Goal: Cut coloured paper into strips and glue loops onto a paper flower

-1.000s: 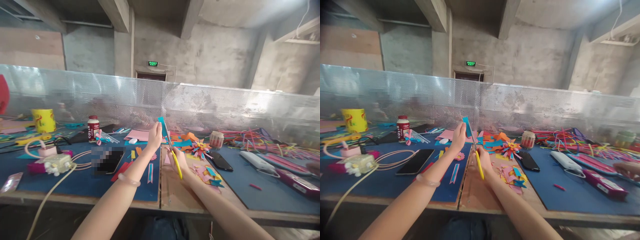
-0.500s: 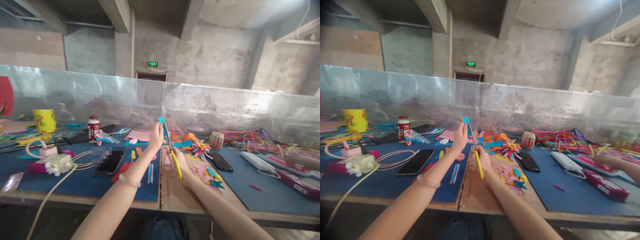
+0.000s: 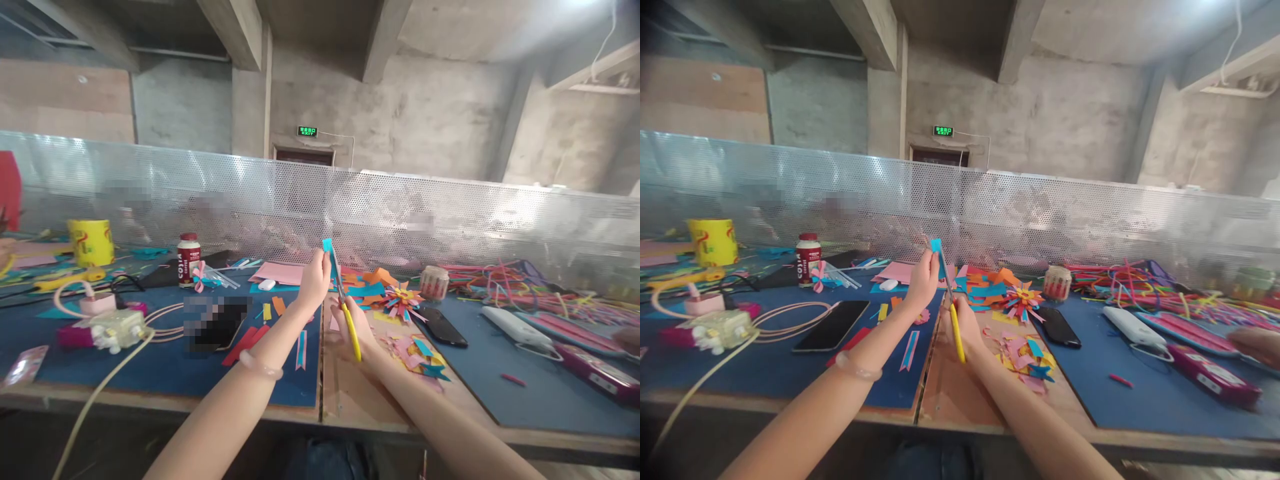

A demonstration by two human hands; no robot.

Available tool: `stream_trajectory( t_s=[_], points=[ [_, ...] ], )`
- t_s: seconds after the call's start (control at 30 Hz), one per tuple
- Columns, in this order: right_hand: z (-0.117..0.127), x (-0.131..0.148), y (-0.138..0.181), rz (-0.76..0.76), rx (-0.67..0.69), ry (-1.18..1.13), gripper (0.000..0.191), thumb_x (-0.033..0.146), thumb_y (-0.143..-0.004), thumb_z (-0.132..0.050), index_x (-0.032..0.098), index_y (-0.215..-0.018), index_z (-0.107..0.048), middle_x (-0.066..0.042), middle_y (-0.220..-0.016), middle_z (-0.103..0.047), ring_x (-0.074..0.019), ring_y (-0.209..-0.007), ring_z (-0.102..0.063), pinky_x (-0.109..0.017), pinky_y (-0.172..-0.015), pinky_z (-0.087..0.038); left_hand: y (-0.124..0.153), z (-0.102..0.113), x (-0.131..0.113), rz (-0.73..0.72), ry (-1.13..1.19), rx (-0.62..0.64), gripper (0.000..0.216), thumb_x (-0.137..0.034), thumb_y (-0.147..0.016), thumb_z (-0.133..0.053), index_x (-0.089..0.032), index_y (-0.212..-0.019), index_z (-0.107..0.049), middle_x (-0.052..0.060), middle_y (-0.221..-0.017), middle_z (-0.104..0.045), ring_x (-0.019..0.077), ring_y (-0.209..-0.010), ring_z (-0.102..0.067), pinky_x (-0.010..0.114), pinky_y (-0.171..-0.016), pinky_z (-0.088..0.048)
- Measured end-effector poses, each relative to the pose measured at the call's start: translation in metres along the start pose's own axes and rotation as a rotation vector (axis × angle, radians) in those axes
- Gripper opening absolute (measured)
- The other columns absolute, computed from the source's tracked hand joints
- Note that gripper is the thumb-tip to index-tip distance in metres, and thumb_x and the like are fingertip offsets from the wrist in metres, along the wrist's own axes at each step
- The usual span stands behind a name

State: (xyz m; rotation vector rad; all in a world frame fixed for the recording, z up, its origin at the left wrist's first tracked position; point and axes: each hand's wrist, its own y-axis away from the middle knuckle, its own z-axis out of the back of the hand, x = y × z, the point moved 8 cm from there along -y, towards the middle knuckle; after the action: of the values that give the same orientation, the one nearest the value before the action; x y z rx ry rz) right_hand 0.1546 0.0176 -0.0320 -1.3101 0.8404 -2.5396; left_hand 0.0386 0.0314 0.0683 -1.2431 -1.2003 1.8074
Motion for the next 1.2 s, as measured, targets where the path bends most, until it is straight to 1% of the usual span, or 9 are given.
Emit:
stream_trajectory(
  t_s=[0.27,0.47,0.8,0.9,1.07,1.2],
  points=[
    [0.002,-0.001,-0.001,0.037,-0.039,-0.007,0.019,0.040,-0.079,-0.038,0.022,-0.071,-0.040,0.001,-0.067,-0.052,-0.0169,-0.062,-0.047,-0.028,-0.059,-0.036,0.001,-0.002,-0.002,-0.005,-0.001,0.005,0.026,-0.028,-0.094,-0.031,-0.022,-0.068,-0.031,-0.007,-0.052,-0.030,0.0094,-0.042,-0.032,0.025,-0.044,-0.022],
    [0.005,0.007,0.003,0.094,-0.032,-0.016,0.016,0.034,-0.079,-0.036,0.021,-0.072,-0.042,0.002,-0.064,-0.050,-0.0167,-0.061,-0.046,-0.027,-0.057,-0.035,0.001,-0.003,-0.002,0.009,0.009,0.015,0.027,-0.029,-0.094,-0.031,-0.023,-0.068,-0.030,-0.007,-0.051,-0.029,0.0095,-0.042,-0.031,0.026,-0.044,-0.020],
    [0.008,0.008,0.002,0.107,-0.072,0.000,0.018,0.037,-0.077,-0.035,0.022,-0.066,-0.035,0.003,-0.056,-0.044,-0.0151,-0.054,-0.041,-0.026,-0.052,-0.030,0.001,-0.004,0.000,0.037,0.073,0.022,0.028,-0.032,-0.094,-0.032,-0.023,-0.068,-0.031,-0.007,-0.051,-0.029,0.0104,-0.042,-0.030,0.027,-0.045,-0.020],
    [0.008,0.007,0.002,0.114,-0.074,0.000,0.019,0.037,-0.077,-0.036,0.022,-0.065,-0.035,0.003,-0.055,-0.043,-0.0148,-0.054,-0.040,-0.025,-0.052,-0.030,0.001,-0.001,-0.001,0.055,0.117,0.017,0.031,-0.036,-0.094,-0.031,-0.022,-0.067,-0.031,-0.006,-0.053,-0.029,0.0110,-0.045,-0.031,0.026,-0.047,-0.023],
    [0.007,0.007,0.003,0.126,-0.058,-0.002,0.016,0.034,-0.076,-0.037,0.022,-0.066,-0.038,0.003,-0.058,-0.045,-0.0149,-0.055,-0.041,-0.025,-0.052,-0.031,-0.002,0.007,-0.001,0.099,0.180,-0.044,0.038,-0.046,-0.094,-0.025,-0.022,-0.065,-0.026,-0.004,-0.059,-0.029,0.0123,-0.054,-0.034,0.026,-0.053,-0.030],
    [0.006,0.007,0.003,0.142,-0.050,-0.006,0.016,0.034,-0.076,-0.038,0.022,-0.066,-0.036,0.003,-0.057,-0.043,-0.0144,-0.055,-0.040,-0.025,-0.052,-0.030,-0.005,0.006,-0.002,0.092,0.193,-0.044,0.036,-0.046,-0.094,-0.026,-0.022,-0.067,-0.032,-0.003,-0.062,-0.034,0.0131,-0.057,-0.038,0.027,-0.056,-0.032]
  ],
)
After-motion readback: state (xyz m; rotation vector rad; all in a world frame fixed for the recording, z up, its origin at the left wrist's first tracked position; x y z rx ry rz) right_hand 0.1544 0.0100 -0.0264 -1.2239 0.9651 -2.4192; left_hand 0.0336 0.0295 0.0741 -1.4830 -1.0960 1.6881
